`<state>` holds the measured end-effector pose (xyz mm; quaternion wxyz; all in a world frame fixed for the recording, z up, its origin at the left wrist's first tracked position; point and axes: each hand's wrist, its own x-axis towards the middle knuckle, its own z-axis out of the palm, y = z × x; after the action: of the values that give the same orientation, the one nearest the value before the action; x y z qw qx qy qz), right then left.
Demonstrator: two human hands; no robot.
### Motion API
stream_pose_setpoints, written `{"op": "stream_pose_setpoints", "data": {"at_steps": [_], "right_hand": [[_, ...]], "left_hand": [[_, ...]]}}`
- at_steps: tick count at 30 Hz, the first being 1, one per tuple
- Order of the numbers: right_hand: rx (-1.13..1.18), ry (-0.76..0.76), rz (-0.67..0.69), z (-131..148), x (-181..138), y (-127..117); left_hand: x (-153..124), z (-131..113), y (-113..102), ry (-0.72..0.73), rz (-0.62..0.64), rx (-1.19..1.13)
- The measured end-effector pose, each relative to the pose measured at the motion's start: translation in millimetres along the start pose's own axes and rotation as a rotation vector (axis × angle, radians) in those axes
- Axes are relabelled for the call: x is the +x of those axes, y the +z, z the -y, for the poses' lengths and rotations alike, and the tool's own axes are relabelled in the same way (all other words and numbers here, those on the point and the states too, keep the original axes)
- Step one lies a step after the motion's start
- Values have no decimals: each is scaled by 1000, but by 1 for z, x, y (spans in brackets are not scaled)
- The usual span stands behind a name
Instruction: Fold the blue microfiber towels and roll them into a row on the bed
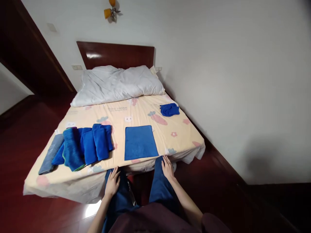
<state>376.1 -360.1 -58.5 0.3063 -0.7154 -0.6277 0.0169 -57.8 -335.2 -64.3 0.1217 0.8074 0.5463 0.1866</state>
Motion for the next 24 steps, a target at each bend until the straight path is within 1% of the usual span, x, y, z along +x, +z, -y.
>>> {"op": "stream_pose_setpoints", "data": {"at_steps": [3,6,9,13,16,18,21,24], "right_hand": [[15,-61,-14,9,-6,-10],[-9,-143,30,18,4,-17],[-34,-201,62,23,15,-17],[-37,-250,90,25,24,-11],[-6,-253,106,28,31,-7],[24,-245,106,29,35,-6],[67,-253,112,30,40,-5],[92,-242,116,30,44,-2]], "left_hand": [[-4,-6,2,-18,41,-7],[5,-13,-2,-38,37,6],[17,-22,-8,-22,34,20],[42,-37,-12,76,26,-2],[67,-49,-11,162,-22,-38],[85,-53,-8,197,-44,-48],[107,-49,-4,202,-44,-43],[120,-40,0,161,-3,-15]]}}
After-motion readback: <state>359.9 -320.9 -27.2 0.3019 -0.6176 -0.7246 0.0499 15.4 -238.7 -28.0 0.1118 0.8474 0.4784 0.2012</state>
